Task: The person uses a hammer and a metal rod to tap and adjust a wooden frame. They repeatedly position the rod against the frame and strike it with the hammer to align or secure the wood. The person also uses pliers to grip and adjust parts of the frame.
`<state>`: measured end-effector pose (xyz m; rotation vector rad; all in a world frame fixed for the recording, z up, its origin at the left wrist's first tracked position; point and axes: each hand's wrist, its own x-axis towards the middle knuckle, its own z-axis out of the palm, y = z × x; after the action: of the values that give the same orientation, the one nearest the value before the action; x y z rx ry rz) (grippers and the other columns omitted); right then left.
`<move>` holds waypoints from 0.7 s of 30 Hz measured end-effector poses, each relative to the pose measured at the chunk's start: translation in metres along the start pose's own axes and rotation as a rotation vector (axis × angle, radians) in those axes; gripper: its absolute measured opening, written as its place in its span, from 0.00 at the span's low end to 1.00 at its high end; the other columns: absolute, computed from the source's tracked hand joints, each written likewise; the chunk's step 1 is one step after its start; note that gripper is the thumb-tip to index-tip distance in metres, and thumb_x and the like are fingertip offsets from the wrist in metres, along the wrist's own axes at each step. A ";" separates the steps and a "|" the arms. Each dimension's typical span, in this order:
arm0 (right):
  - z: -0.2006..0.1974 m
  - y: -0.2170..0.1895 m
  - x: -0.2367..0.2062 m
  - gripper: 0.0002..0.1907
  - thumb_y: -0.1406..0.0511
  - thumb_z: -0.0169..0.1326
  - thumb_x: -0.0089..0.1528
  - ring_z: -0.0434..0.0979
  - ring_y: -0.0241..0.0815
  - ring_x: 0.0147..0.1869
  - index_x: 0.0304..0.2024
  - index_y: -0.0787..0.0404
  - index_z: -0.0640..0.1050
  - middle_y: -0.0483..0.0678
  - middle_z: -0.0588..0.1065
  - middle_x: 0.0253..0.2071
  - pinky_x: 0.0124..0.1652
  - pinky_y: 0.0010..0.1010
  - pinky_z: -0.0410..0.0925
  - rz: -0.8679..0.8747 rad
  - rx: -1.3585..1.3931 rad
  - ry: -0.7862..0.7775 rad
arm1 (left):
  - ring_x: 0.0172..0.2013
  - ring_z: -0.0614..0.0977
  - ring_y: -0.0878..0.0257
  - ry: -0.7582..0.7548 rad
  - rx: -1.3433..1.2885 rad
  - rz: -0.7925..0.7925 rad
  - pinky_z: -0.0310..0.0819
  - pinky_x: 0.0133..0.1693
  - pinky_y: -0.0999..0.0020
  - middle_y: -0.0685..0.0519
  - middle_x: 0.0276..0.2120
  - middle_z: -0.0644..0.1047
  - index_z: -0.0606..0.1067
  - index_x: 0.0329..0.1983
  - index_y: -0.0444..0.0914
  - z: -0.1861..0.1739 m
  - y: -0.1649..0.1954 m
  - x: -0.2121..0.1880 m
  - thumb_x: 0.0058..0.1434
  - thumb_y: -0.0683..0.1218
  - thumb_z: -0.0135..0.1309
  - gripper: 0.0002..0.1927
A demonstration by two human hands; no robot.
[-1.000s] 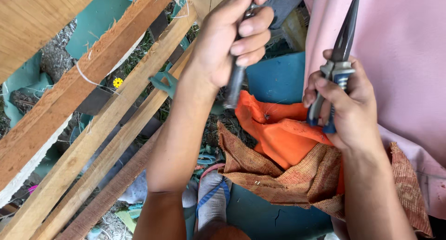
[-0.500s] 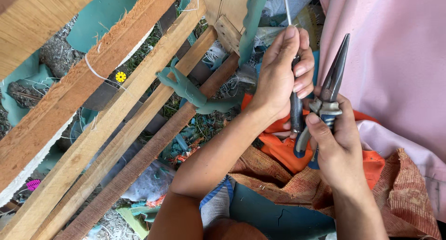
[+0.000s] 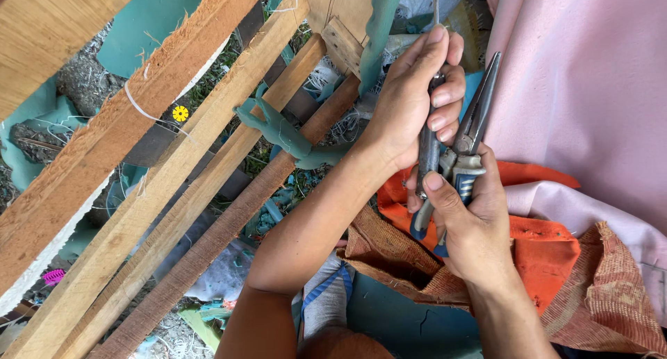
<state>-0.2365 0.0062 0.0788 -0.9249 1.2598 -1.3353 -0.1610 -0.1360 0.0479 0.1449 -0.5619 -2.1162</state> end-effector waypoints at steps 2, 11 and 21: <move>0.004 0.001 0.000 0.22 0.69 0.53 0.69 0.75 0.39 0.38 0.63 0.64 0.61 0.52 0.75 0.39 0.39 0.30 0.71 -0.011 0.022 0.014 | 0.15 0.62 0.71 -0.030 -0.015 -0.013 0.59 0.18 0.73 0.60 0.20 0.62 0.64 0.41 0.42 0.000 0.005 0.001 0.78 0.58 0.38 0.17; 0.002 0.004 0.015 0.19 0.70 0.53 0.69 0.74 0.37 0.33 0.60 0.64 0.63 0.49 0.74 0.35 0.30 0.26 0.70 -0.039 -0.039 0.143 | 0.13 0.59 0.72 0.052 0.013 0.100 0.55 0.14 0.73 0.61 0.19 0.61 0.63 0.38 0.41 0.006 -0.012 0.021 0.78 0.57 0.37 0.17; -0.114 -0.016 0.100 0.18 0.71 0.62 0.76 0.70 0.31 0.46 0.59 0.67 0.65 0.44 0.70 0.47 0.46 0.21 0.71 -0.293 -0.713 0.255 | 0.18 0.64 0.69 0.134 -0.093 0.490 0.63 0.21 0.71 0.57 0.21 0.62 0.59 0.39 0.40 0.024 -0.094 0.114 0.82 0.55 0.33 0.17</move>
<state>-0.3671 -0.0722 0.0656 -1.5086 1.9163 -1.2611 -0.3049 -0.1750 0.0399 0.0845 -0.3716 -1.6382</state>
